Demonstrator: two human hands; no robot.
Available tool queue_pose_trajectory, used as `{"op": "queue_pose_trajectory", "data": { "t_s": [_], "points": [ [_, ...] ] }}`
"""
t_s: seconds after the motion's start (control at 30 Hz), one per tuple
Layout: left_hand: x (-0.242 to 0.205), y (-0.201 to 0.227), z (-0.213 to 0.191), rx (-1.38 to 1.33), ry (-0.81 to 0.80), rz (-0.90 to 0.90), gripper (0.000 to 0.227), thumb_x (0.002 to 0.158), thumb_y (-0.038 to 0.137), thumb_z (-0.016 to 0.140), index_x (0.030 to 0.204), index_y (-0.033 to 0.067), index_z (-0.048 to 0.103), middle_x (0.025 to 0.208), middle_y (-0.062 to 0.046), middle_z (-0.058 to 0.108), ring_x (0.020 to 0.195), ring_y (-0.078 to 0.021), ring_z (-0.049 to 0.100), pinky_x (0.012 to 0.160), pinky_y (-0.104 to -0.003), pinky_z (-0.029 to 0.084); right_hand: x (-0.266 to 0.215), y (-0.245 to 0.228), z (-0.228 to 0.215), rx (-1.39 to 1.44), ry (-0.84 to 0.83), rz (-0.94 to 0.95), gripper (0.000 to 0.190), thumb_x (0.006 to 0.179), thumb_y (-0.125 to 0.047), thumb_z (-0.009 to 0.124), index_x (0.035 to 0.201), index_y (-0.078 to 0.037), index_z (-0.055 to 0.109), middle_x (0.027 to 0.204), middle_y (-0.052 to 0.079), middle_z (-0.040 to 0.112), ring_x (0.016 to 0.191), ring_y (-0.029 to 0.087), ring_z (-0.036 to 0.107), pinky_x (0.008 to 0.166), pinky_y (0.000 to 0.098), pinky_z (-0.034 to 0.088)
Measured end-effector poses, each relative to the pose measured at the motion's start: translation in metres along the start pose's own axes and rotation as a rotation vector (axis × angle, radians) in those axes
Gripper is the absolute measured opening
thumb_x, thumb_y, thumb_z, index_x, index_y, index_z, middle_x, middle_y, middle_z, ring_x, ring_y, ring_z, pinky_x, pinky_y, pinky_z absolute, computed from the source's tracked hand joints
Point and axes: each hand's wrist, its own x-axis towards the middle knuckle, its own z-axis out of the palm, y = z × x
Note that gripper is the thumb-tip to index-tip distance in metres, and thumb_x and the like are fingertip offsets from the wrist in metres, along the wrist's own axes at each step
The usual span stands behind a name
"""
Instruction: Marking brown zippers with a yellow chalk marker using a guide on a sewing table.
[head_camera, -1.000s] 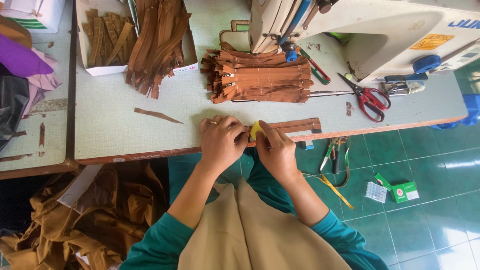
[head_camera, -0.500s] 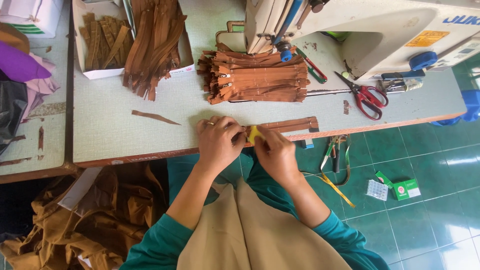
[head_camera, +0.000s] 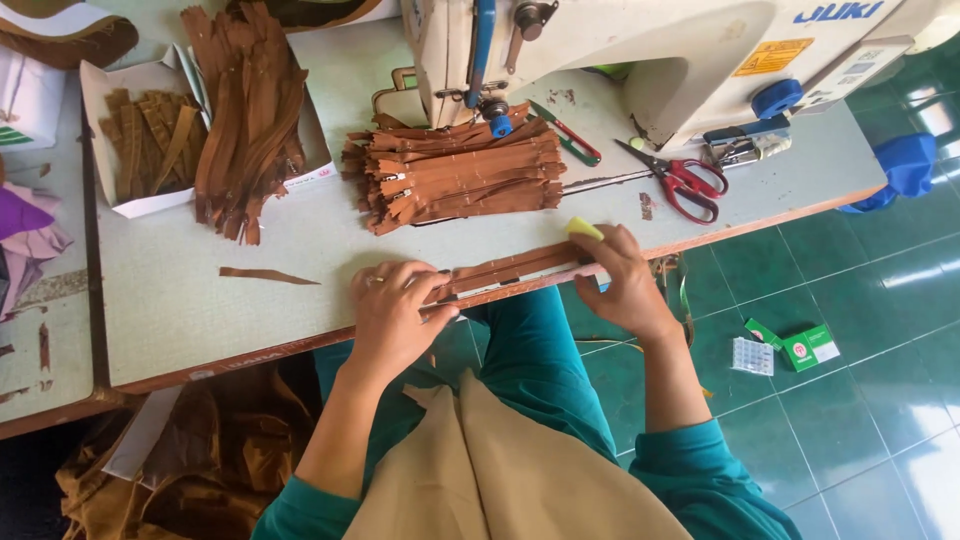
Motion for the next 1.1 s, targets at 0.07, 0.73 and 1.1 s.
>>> {"op": "queue_pose_trajectory", "data": {
  "t_s": [0.07, 0.73, 1.1],
  "points": [
    [-0.002, -0.001, 0.003, 0.004, 0.003, 0.007, 0.029, 0.075, 0.037, 0.084, 0.101, 0.0285, 0.078, 0.104, 0.007, 0.071, 0.096, -0.023, 0.071, 0.094, -0.05, 0.045, -0.005, 0.003, 0.002, -0.036, 0.003, -0.018, 0.053, 0.073, 0.0, 0.083, 0.124, -0.006, 0.073, 0.109, 0.015, 0.066, 0.105, 0.039, 0.069, 0.112, 0.0568, 0.042],
    [0.032, 0.015, -0.011, 0.039, -0.38, -0.283, 0.026, 0.1, 0.043, 0.061, 0.111, 0.021, 0.069, 0.086, -0.005, 0.08, 0.088, -0.0249, 0.078, 0.103, -0.053, 0.041, 0.001, 0.038, 0.01, 0.205, 0.098, 0.272, 0.021, 0.083, 0.003, 0.078, 0.102, -0.006, 0.08, 0.102, 0.015, 0.068, 0.068, 0.024, 0.072, 0.066, 0.035, 0.06],
    [0.053, 0.042, 0.005, -0.035, 0.055, -0.168, 0.032, 0.096, 0.031, 0.072, 0.124, 0.0162, 0.071, 0.116, -0.013, 0.063, 0.109, -0.0368, 0.063, 0.094, -0.054, 0.04, -0.007, 0.025, -0.001, 0.012, 0.366, 0.263, 0.036, 0.086, -0.008, 0.084, 0.12, -0.002, 0.073, 0.099, 0.017, 0.059, 0.087, 0.033, 0.065, 0.08, 0.0461, 0.052]
  ]
}}
